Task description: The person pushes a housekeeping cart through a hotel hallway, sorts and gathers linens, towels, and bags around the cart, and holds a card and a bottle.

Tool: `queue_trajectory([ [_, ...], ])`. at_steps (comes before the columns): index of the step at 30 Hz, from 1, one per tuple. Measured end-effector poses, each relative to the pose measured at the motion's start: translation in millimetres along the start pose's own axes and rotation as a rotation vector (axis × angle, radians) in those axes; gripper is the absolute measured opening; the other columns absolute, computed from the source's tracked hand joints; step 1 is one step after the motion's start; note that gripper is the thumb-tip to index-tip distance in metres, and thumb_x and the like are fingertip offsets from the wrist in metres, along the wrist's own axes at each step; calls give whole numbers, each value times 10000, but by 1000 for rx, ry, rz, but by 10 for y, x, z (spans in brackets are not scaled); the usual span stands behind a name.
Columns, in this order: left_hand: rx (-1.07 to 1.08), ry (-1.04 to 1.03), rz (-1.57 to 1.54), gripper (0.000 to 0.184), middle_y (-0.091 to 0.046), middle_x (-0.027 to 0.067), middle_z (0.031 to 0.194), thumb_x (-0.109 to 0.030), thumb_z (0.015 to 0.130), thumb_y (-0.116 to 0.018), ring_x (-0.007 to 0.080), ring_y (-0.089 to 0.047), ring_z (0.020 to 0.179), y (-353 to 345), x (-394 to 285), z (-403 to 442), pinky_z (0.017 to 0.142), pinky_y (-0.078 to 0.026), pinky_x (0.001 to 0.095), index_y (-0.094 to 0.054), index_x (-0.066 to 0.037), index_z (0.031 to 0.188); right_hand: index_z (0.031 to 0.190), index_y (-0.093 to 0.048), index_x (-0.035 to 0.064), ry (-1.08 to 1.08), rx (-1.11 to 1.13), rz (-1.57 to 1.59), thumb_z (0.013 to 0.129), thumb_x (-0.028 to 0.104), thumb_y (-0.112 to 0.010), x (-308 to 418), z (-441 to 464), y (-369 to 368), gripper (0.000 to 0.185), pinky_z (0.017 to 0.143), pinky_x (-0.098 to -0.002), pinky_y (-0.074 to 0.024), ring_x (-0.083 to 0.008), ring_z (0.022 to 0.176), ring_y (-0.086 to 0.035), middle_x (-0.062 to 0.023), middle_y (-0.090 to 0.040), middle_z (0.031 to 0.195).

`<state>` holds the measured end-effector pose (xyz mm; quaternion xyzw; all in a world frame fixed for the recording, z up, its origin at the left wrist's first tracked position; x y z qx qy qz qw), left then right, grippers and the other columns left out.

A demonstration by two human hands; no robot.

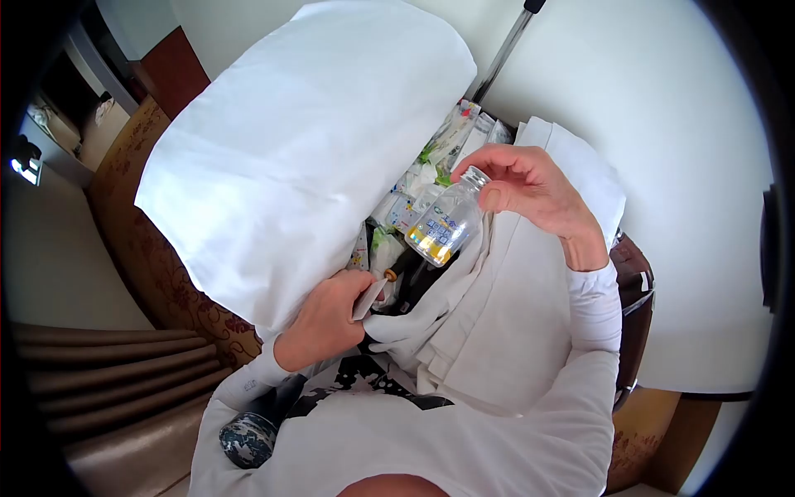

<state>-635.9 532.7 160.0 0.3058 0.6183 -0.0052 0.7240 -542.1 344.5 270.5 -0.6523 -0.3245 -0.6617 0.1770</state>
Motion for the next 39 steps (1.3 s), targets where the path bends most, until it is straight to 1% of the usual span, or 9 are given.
queue_trajectory([
  [10, -146, -108, -1, 106, -560, 93, 828, 24, 811, -538, 175, -523, 693, 188, -242, 46, 616, -413, 276, -532, 5, 915, 1050, -602, -16, 139, 3, -108, 781, 188, -684, 309, 211, -121, 347, 641, -227, -452, -92, 781, -545, -64, -624, 973],
  [13, -498, -299, 185, 156, -559, 121, 870, 1, 769, -594, 301, -527, 692, 274, -322, 37, 628, -428, 329, -515, -10, 904, 1046, -596, -27, 211, 35, -122, 781, 202, -693, 408, 293, -231, 363, 660, -239, -462, -111, 809, -550, -70, -620, 977],
  [18, -329, 28, -677, 332, -594, 100, 858, -334, 937, -493, 142, -528, 725, 300, -127, -96, 627, -418, 265, -499, -38, 1089, 1039, -597, -34, 247, 104, -105, 781, 201, -701, 531, 384, -422, 364, 676, -235, -458, -115, 823, -550, -75, -617, 967],
  [19, -342, 29, -677, 332, -594, 100, 858, -334, 937, -493, 142, -528, 725, 318, -143, -124, 627, -418, 265, -499, -38, 1089, 1039, -597, -34, 249, 117, -105, 781, 201, -701, 549, 408, -460, 364, 676, -235, -458, -115, 823, -550, -75, -617, 967],
  [22, -216, 16, -1088, 693, -589, 125, 1074, -636, 896, -275, 171, -564, 821, 246, -147, -135, 598, -407, 246, -416, -70, 1269, 1031, -601, -36, 227, 177, -103, 771, 194, -714, 545, 514, -591, 365, 657, -228, -452, -110, 810, -542, -72, -616, 962],
  [25, -147, -31, -1330, 591, -584, 123, 1052, -568, 923, -326, 118, -560, 805, 247, -195, -178, 624, -411, 237, -411, -77, 1241, 1027, -606, -38, 255, 236, -99, 753, 196, -734, 545, 642, -717, 383, 626, -220, -445, -97, 794, -529, -66, -613, 952],
  [34, -104, -155, -1358, 493, -566, 156, 1101, -491, 932, -405, 152, -572, 876, 294, -184, -337, 635, -410, 232, -393, -92, 1222, 1043, -620, -25, 258, 300, -83, 786, 282, -716, 446, 815, -987, 412, 627, -207, -443, -79, 745, -532, -30, -613, 873],
  [36, -130, -143, -1362, 474, -572, 155, 1085, -466, 931, -431, 151, -572, 874, 297, -183, -354, 635, -410, 231, -401, -85, 1212, 1092, -624, 23, 278, 263, -117, 849, 184, -656, 407, 823, -991, 293, 613, -199, -439, -53, 703, -515, 5, -600, 798],
  [39, -191, -101, -1342, 456, -584, 137, 1056, -448, 927, -456, 140, -570, 864, 298, -197, -374, 629, -404, 230, -427, -69, 1180, 1129, -614, 30, 300, 280, -122, 915, 237, -565, 384, 828, -1031, 301, 558, -198, -406, -45, 630, -463, 23, -552, 718],
])
Point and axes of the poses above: each hand's wrist, its own z-axis towards the middle knuckle, its own y-axis out of the back of the hand, x = y × z, the point moved 6 cm from there along z, towards the middle knuckle
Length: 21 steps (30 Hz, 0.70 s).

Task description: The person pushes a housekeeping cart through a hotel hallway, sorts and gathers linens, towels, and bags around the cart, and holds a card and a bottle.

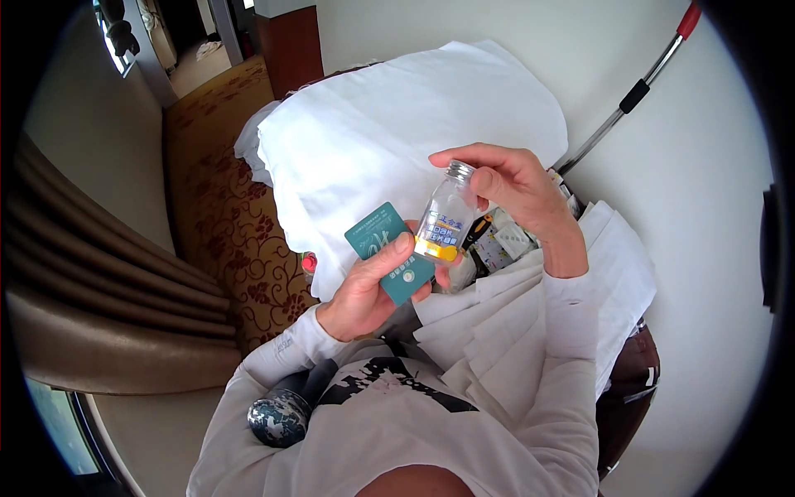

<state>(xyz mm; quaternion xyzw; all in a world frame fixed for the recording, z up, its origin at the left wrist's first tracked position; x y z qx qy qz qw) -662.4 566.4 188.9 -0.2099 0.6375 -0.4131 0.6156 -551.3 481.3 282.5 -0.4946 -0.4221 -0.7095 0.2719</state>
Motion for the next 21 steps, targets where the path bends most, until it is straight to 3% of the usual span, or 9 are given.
queue_trajectory([
  [6, -91, -35, 91, 448, -599, 77, 961, -438, 925, -472, 114, -559, 839, 20, 10, -37, 609, -382, 229, -464, -60, 1165, 1160, -600, 42, 25, -35, -97, 987, 301, -397, -19, 15, -65, 372, 546, -204, -399, -55, 590, -435, 27, -486, 655],
  [12, -99, -68, 125, 449, -595, 66, 941, -424, 933, -465, 104, -549, 829, -7, 1, -70, 601, -384, 229, -469, -50, 1182, 1169, -597, 25, 7, -26, -102, 983, 316, -389, -28, 22, -97, 403, 556, -219, -390, -66, 612, -448, 15, -502, 646],
  [21, -70, -99, 160, 437, -594, 107, 1058, -410, 946, -441, 117, -553, 852, -5, 23, -82, 600, -397, 232, -456, -48, 1189, 1161, -603, 34, -1, -15, -76, 977, 332, -404, -63, 24, -119, 402, 549, -213, -389, -65, 599, -437, 19, -493, 645],
])
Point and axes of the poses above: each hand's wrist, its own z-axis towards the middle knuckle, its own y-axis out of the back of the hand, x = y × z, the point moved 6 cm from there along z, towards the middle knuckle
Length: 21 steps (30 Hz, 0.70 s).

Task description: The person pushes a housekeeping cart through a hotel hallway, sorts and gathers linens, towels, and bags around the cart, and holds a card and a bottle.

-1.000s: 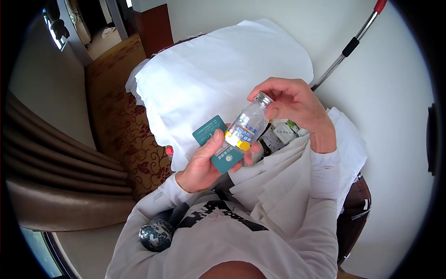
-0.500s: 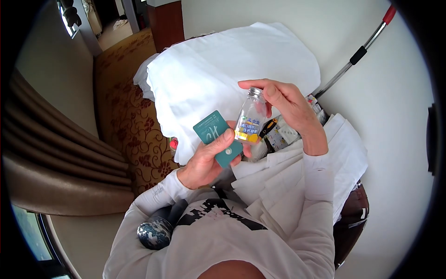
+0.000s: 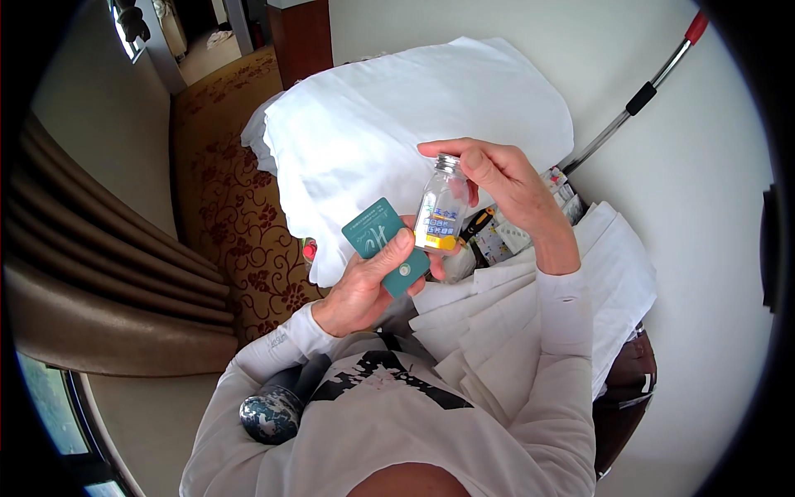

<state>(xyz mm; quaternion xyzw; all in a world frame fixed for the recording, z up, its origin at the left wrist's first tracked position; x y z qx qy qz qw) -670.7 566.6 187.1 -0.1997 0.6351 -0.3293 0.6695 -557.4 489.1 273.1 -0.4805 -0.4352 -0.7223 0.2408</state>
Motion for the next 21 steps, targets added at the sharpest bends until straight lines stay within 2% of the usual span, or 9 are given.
queue_trajectory([
  [21, -11, 2, 58, 468, -580, 105, 1067, -410, 948, -434, 120, -551, 875, -47, 16, -7, 601, -395, 236, -401, -52, 1247, 1167, -596, 29, 33, 23, -2, 984, 320, -379, 37, -7, -10, 406, 544, -222, -376, -66, 570, -422, 27, -471, 607],
])
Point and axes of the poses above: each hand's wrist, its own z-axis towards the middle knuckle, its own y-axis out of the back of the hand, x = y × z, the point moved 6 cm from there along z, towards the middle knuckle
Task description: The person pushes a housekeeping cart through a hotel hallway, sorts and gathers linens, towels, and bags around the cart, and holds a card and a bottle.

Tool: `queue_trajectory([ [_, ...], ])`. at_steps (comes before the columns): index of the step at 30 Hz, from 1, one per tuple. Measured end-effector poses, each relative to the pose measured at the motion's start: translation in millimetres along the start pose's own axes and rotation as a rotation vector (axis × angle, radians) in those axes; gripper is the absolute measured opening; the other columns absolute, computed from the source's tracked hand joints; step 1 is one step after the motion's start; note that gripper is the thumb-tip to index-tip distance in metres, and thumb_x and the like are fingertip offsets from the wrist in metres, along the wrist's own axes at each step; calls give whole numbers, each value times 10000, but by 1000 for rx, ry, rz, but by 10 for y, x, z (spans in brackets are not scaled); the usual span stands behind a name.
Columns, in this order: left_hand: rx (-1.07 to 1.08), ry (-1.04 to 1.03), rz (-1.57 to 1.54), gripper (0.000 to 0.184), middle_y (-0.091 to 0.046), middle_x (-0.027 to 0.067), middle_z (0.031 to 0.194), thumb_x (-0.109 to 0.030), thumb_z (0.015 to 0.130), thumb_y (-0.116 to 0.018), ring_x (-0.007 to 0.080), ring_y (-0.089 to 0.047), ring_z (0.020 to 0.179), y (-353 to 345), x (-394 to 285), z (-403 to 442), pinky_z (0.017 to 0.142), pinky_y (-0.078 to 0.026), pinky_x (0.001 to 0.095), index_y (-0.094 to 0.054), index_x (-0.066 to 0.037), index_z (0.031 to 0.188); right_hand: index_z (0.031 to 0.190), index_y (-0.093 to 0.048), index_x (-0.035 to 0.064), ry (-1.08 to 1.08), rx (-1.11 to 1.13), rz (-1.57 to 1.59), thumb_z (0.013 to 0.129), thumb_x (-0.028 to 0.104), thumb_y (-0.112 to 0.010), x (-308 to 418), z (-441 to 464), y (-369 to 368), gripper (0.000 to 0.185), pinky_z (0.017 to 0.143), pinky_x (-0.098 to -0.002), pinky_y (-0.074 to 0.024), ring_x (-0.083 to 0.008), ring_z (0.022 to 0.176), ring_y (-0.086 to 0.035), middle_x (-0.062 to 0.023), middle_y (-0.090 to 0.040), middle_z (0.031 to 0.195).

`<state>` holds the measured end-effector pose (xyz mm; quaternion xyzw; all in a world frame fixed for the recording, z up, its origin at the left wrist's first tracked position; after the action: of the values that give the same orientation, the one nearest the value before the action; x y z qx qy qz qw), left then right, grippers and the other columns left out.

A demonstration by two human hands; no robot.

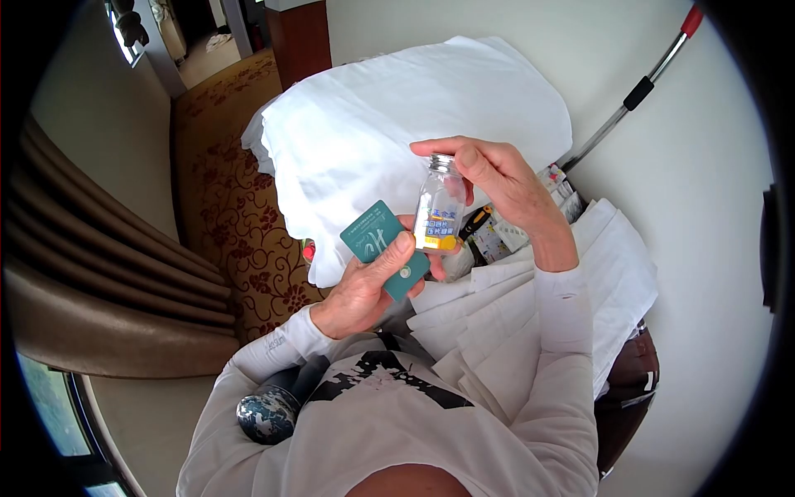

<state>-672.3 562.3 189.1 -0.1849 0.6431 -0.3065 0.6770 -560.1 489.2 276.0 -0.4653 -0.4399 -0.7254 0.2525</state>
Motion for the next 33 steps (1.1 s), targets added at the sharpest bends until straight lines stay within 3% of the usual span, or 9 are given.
queue_trajectory([
  [11, 1, -13, 47, 450, -575, 146, 1117, -446, 948, -399, 151, -573, 864, 8, 10, 25, 582, -416, 233, -411, -94, 1229, 1154, -595, 22, 18, 7, 18, 982, 345, -391, -36, 14, 11, 420, 520, -212, -367, -61, 557, -396, 39, -438, 603],
  [14, 3, -23, -11, 458, -577, 111, 1067, -391, 949, -445, 124, -555, 863, -2, 2, 24, 591, -400, 237, -405, -45, 1246, 1154, -596, 25, 17, 6, 18, 981, 350, -392, -57, 16, 9, 421, 517, -209, -369, -59, 555, -397, 40, -441, 603],
  [30, -25, -22, -18, 465, -579, 105, 1056, -391, 932, -487, 131, -565, 870, 58, 19, 9, 587, -399, 241, -410, -51, 1240, 1179, -583, 31, 6, 24, -3, 987, 341, -376, -75, 26, -23, 419, 529, -204, -378, -55, 578, -408, 36, -458, 641],
  [33, -17, -16, 30, 468, -577, 161, 1124, -418, 938, -443, 160, -579, 891, 86, 49, 5, 600, -418, 236, -384, -83, 1260, 1189, -577, 35, 2, 27, 13, 989, 339, -370, -109, 30, -24, 419, 531, -202, -379, -53, 583, -408, 36, -461, 651],
])
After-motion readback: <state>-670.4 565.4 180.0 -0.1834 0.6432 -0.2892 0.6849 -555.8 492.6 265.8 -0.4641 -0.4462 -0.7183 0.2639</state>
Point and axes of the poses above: each hand's wrist, its own z-axis towards the middle knuckle, its own y-axis out of the back of the hand, x = y × z, the point moved 6 cm from there along z, towards the middle knuckle
